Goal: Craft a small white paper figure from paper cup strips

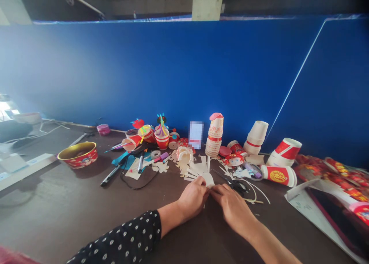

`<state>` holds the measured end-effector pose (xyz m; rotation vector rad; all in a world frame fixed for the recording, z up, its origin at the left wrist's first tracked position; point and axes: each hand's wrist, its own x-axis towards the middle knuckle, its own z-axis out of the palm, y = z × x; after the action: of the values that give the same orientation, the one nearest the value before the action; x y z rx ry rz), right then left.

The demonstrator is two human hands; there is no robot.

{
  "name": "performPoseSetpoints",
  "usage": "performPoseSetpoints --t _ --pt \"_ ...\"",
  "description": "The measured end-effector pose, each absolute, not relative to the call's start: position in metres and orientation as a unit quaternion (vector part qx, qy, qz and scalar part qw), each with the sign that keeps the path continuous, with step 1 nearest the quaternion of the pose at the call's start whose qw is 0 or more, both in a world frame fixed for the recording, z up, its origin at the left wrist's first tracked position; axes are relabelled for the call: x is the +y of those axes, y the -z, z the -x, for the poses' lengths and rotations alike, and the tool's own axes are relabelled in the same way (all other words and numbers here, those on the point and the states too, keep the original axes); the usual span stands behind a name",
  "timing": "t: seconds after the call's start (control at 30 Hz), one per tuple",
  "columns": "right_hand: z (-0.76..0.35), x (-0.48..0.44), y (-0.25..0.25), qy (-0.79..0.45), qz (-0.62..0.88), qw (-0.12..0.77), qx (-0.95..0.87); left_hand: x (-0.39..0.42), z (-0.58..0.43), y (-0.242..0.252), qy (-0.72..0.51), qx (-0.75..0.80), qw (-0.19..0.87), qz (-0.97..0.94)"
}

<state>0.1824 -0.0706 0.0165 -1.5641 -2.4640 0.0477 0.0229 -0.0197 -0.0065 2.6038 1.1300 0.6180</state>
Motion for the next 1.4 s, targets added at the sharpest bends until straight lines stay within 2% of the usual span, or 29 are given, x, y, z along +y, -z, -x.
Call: performPoseSetpoints --t 0.33,1.07,1.4 --pt "-0.186 -0.072 -0.017 -0.032 0.532 0.131 -0.836 -0.012 -0.026 0.014 -0.185 0.374 0.066 -0.906" --pt "-0.183 -0.071 -0.018 -0.032 0.539 0.144 -0.83 -0.017 -0.023 0.008 -0.206 0.35 0.098 -0.909" --pt "-0.187 -0.072 -0.019 -0.036 0.54 0.147 -0.828 -0.019 -0.026 0.002 -0.176 0.403 0.102 -0.893"
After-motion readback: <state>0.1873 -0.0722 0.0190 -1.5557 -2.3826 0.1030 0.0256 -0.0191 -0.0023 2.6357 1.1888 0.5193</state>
